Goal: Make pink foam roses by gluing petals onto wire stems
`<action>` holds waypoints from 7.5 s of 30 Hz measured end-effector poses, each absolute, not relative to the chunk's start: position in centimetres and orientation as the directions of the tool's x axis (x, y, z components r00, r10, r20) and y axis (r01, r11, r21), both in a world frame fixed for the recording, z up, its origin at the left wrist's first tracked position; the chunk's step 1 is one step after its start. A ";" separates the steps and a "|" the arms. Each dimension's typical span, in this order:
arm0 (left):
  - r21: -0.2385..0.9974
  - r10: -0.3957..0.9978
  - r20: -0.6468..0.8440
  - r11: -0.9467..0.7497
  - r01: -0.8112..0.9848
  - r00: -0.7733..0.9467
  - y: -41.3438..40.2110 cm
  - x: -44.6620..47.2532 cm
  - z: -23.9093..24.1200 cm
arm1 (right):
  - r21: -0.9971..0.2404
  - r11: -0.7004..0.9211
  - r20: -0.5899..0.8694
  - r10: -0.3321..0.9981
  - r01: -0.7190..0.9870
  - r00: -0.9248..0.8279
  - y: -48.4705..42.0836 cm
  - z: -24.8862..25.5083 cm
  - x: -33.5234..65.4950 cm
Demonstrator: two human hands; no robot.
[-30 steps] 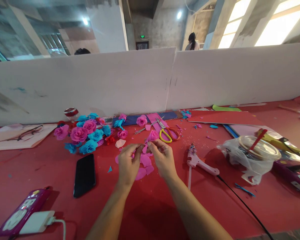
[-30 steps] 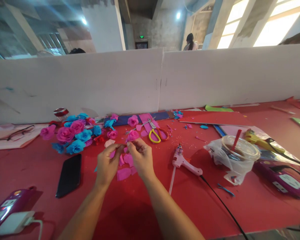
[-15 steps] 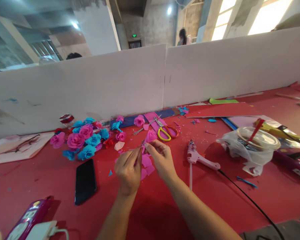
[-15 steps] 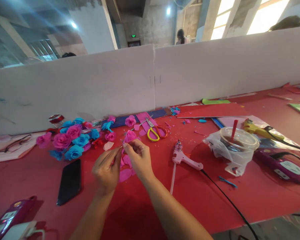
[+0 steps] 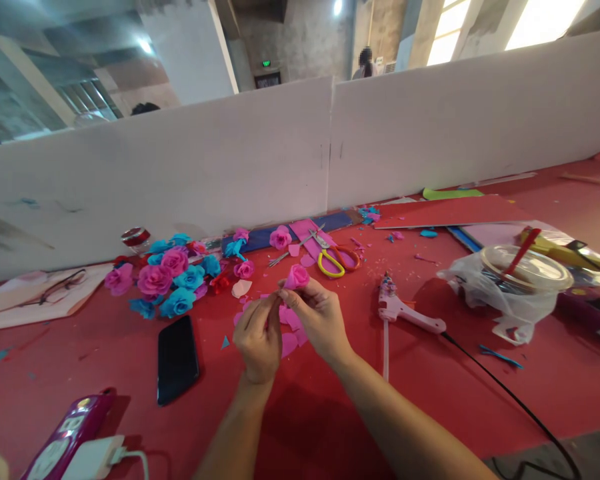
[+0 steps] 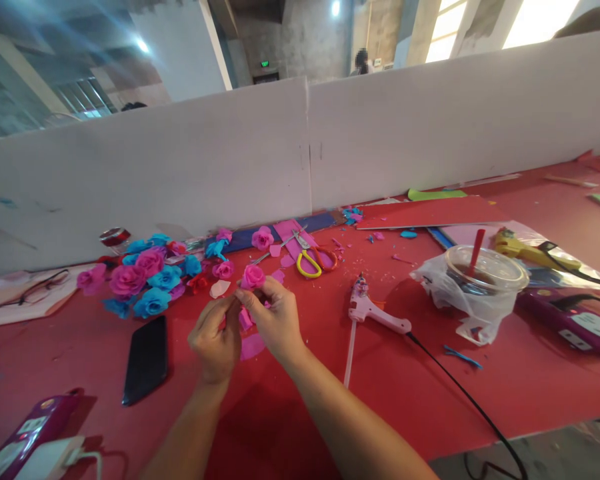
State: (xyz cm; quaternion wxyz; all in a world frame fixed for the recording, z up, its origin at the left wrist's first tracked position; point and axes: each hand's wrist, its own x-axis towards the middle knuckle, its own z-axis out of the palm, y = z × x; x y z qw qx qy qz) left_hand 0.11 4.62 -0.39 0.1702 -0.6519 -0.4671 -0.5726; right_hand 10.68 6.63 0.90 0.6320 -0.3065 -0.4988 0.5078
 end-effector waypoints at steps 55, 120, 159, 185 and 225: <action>0.508 0.519 0.832 -0.568 0.648 -0.197 4.5 0.7 -1.2 | -0.840 0.440 0.498 0.858 -0.316 -0.129 6.6 1.5 11.4; 0.259 0.520 0.854 -0.415 0.872 -0.006 4.7 -0.2 0.5 | -0.882 0.186 0.198 0.980 -0.433 0.018 7.2 0.7 11.2; 0.895 0.966 -0.066 -0.053 -0.442 -0.250 -3.7 2.1 5.4 | -0.942 -0.121 -0.042 0.968 -0.313 -0.246 -5.7 0.0 11.9; 0.723 0.917 -0.369 0.180 -0.667 -0.153 -3.1 1.1 1.0 | -0.692 -0.466 -0.263 0.873 -0.550 -0.410 -7.4 -1.6 11.6; 0.738 0.943 -0.334 0.268 -0.620 0.009 -5.9 1.4 3.1 | -0.876 0.287 0.193 0.945 0.388 -0.264 -7.4 1.9 18.5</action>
